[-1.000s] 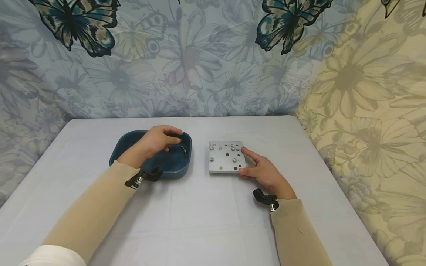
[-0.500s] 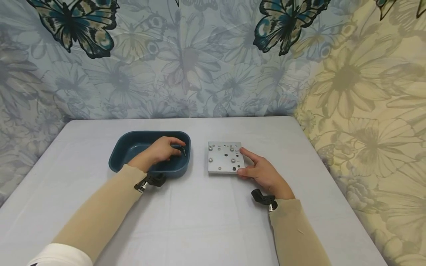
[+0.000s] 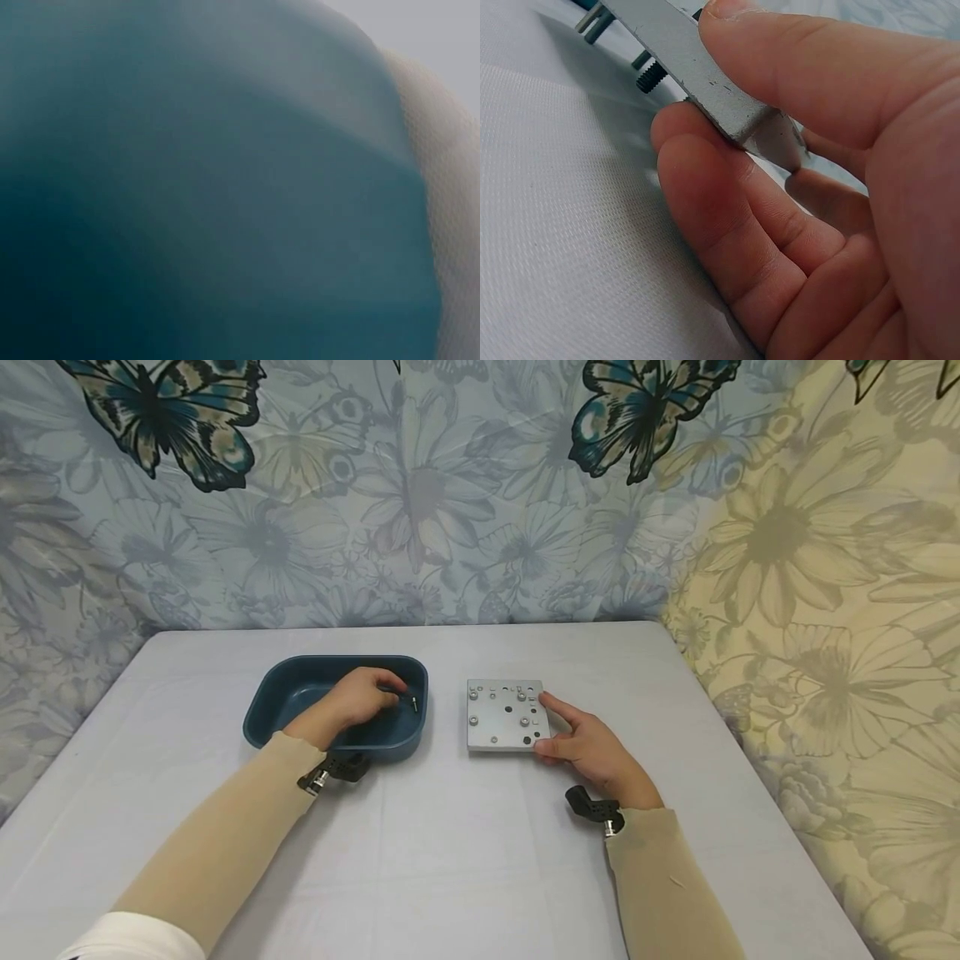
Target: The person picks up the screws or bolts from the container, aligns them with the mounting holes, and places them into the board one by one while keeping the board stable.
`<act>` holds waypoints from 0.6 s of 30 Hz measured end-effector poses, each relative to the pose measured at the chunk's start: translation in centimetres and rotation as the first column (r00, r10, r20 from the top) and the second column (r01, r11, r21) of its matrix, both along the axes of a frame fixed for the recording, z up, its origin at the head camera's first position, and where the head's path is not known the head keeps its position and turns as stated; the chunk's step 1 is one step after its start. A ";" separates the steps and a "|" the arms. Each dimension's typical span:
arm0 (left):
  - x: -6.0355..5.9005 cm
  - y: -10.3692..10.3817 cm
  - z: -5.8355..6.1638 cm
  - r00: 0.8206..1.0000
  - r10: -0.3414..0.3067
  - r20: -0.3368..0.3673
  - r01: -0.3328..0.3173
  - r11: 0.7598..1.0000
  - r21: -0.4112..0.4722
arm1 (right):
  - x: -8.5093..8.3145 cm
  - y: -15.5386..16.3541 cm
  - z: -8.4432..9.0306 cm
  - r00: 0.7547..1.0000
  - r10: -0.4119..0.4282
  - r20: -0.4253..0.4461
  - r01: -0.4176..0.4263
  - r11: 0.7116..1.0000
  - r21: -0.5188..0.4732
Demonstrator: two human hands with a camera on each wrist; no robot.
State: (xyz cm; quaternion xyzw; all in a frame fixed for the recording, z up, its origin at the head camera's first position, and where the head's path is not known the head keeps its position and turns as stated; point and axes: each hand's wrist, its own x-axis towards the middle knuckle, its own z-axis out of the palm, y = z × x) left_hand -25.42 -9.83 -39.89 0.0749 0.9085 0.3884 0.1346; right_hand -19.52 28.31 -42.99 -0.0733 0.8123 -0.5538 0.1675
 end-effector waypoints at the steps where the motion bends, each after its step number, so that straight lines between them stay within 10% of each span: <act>1: 0.0 -0.1 0.0 1.000 0.000 -0.013 0.000 1.000 -0.006 | 0.0 0.0 0.0 1.000 0.002 0.001 -0.002 1.000 -0.003; 8: -0.1 -0.1 0.0 0.995 0.008 -0.097 -0.015 0.998 -0.067 | 0.0 0.0 0.1 1.000 0.002 0.005 -0.002 1.000 -0.012; 18: -0.3 0.2 -0.6 0.982 -0.142 -0.125 0.108 0.963 -0.247 | 0.1 -0.1 0.2 1.000 -0.010 0.014 0.010 1.000 -0.011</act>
